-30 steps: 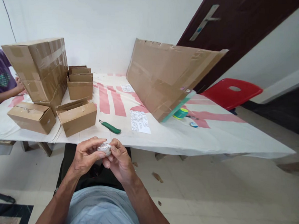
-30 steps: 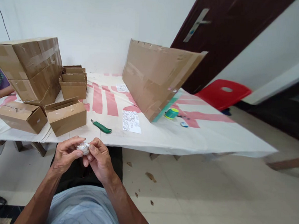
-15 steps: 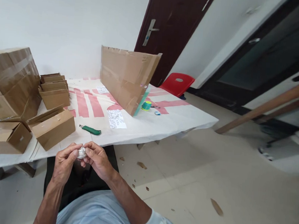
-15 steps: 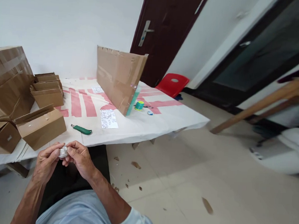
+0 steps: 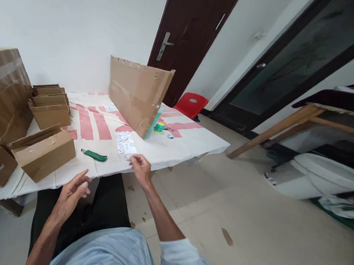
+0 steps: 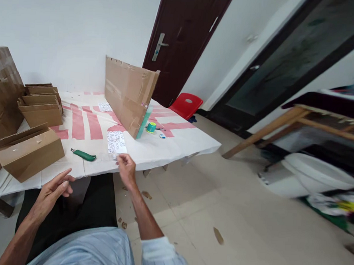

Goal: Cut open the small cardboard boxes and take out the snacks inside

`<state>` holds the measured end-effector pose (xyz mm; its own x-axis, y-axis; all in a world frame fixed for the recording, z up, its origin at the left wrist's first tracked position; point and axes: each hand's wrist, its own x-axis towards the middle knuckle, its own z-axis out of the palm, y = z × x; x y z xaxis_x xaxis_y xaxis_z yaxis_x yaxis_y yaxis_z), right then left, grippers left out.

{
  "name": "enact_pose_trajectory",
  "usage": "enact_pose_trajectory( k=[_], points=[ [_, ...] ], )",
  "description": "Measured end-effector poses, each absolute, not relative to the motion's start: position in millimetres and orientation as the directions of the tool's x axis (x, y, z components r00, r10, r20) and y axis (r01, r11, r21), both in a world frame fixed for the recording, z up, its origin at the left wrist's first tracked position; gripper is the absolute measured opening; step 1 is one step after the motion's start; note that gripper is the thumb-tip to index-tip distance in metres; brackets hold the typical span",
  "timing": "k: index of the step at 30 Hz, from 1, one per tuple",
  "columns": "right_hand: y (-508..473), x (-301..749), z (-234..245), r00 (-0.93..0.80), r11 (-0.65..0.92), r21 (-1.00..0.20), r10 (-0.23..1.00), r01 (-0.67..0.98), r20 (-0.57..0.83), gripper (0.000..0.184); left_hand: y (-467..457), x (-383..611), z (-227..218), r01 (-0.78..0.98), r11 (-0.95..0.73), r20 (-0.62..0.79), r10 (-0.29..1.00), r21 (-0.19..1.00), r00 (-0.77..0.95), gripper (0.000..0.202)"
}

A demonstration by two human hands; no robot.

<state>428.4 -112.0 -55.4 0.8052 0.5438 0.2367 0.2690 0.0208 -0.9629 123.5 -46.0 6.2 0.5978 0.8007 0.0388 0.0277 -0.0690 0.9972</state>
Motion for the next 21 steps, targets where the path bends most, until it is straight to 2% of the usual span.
enact_pose_trajectory(
  k=[5, 10, 13, 16, 21],
  points=[
    [-97.5, 543.2, -69.1, 0.898, -0.196, -0.925, 0.373, 0.324, 0.235, 0.043, -39.2, 111.1, 6.0, 0.09, -0.121, 0.047, 0.816, 0.989, 0.576, 0.057],
    [-84.9, 583.6, -86.2, 0.913, -0.386, -0.849, 0.334, 0.361, 0.236, 0.025, -35.5, 105.2, 9.4, 0.121, -0.188, 0.089, 0.823, 0.975, 0.561, 0.049],
    [-80.5, 591.2, -95.0, 0.903, -0.435, -0.804, 0.326, 0.405, 0.279, 0.02, -32.3, 102.3, 9.1, 0.128, -0.223, 0.115, 0.822, 0.966, 0.558, 0.046],
    [-81.3, 596.3, -100.3, 0.892, -0.454, -0.773, 0.311, 0.443, 0.329, 0.024, -29.0, 98.1, 7.3, 0.152, -0.277, 0.154, 0.826, 0.949, 0.543, 0.045],
    [-95.5, 589.5, -104.4, 0.867, -0.416, -0.761, 0.271, 0.498, 0.419, 0.026, -26.9, 81.5, 8.3, 0.162, -0.38, 0.284, 0.86, 0.91, 0.424, 0.038]
  ],
)
